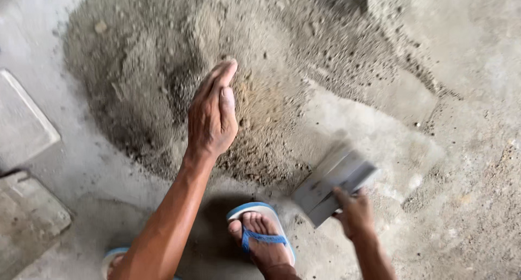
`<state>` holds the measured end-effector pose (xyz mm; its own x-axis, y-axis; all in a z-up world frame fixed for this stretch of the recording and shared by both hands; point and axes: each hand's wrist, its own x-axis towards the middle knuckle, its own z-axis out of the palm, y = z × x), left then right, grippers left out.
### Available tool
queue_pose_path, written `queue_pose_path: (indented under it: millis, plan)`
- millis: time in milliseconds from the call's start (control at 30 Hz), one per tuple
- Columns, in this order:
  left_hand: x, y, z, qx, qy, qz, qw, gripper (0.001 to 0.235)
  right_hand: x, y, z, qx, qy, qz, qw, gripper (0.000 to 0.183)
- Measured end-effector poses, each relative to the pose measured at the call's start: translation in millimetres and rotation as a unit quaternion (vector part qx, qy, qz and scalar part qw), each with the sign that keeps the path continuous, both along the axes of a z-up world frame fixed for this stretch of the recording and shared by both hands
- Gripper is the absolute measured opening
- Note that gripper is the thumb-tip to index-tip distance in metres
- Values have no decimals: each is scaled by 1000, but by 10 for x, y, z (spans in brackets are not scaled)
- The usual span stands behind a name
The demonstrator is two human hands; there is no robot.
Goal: The person mixes a pile of cement and sand on the ground using a trowel and their hands. They then fill a metal brick mold with the mixture, level the surface, and compact it with a roller. Finally, they flip the mold to release the formed brick and place it on a stack.
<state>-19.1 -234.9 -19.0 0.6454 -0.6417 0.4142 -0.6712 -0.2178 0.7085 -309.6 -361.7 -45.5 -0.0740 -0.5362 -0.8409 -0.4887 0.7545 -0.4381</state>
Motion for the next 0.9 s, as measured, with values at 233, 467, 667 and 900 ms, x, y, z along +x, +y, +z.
queue_pose_path:
  millis: [233,467,667,900]
  plan:
    - [-12,263,-102,-12,15,67,998,41,1104,694,-633,-16,-205,28,978,42]
    - [196,396,77,-21,53,119,991,42,2210,757,-117,-145,-217,57,964,16]
    - [352,388,115,-9,43,132,990,43,2526,543,357,-198,-242,167,935,23]
    - [608,279,5,17,67,153,986,47,1159,-920,-480,-307,22,250,918,24]
